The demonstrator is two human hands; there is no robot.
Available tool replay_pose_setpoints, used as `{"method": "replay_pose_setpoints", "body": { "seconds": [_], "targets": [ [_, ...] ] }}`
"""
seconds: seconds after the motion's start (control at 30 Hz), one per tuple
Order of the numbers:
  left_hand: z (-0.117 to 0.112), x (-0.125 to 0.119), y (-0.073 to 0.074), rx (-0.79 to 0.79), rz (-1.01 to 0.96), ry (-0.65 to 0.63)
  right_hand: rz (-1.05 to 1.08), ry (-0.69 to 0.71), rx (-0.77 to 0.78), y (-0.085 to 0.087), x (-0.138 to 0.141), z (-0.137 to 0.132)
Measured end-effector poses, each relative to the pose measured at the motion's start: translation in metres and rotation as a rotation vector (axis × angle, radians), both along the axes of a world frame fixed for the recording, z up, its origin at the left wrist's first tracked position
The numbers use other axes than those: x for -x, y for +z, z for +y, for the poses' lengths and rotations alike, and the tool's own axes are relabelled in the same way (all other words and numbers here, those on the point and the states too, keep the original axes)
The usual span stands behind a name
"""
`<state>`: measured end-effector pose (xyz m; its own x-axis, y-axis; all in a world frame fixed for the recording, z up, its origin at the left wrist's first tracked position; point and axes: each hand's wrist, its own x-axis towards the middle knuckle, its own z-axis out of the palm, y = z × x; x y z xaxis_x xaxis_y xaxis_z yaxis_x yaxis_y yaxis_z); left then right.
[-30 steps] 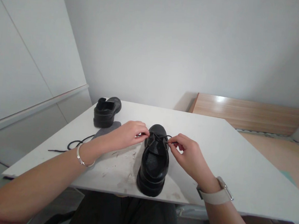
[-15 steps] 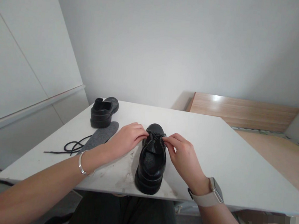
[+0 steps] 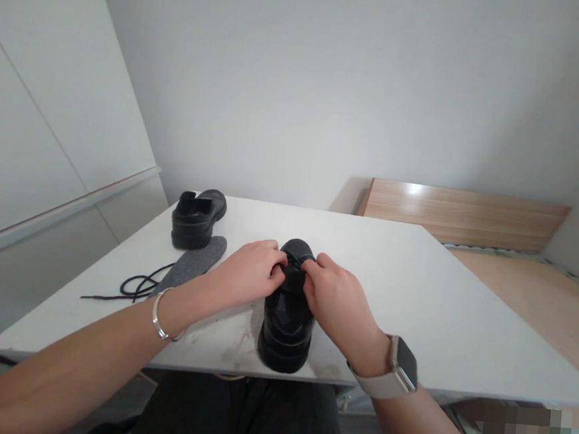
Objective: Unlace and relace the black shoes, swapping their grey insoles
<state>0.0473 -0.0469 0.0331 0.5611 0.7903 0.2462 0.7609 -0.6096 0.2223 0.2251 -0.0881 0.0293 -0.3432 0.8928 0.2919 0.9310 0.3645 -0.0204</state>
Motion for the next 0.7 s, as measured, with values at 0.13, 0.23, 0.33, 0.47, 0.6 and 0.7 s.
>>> {"method": "replay_pose_setpoints", "body": {
  "seconds": [0.13,0.23,0.33,0.47,0.6,0.7],
  "targets": [
    [0.002,-0.002,0.004,-0.016,0.049,-0.015,-0.029,-0.03,-0.01,0.002,0.003,0.002],
    [0.003,-0.003,0.008,-0.027,0.084,-0.029,-0.089,-0.026,-0.011,0.006,0.006,0.002],
    [0.003,-0.004,0.01,-0.025,0.105,-0.024,-0.159,-0.022,0.034,0.013,0.012,0.001],
    [0.004,-0.005,0.009,-0.03,0.124,-0.014,-0.196,-0.031,0.085,0.021,0.02,0.002],
    [0.007,-0.004,0.011,-0.086,0.045,-0.02,-0.08,-0.001,-0.024,0.02,0.02,0.009],
    [0.006,-0.002,0.023,-0.229,-0.289,-0.026,0.295,0.061,-0.174,0.025,0.016,0.016]
  ]
}}
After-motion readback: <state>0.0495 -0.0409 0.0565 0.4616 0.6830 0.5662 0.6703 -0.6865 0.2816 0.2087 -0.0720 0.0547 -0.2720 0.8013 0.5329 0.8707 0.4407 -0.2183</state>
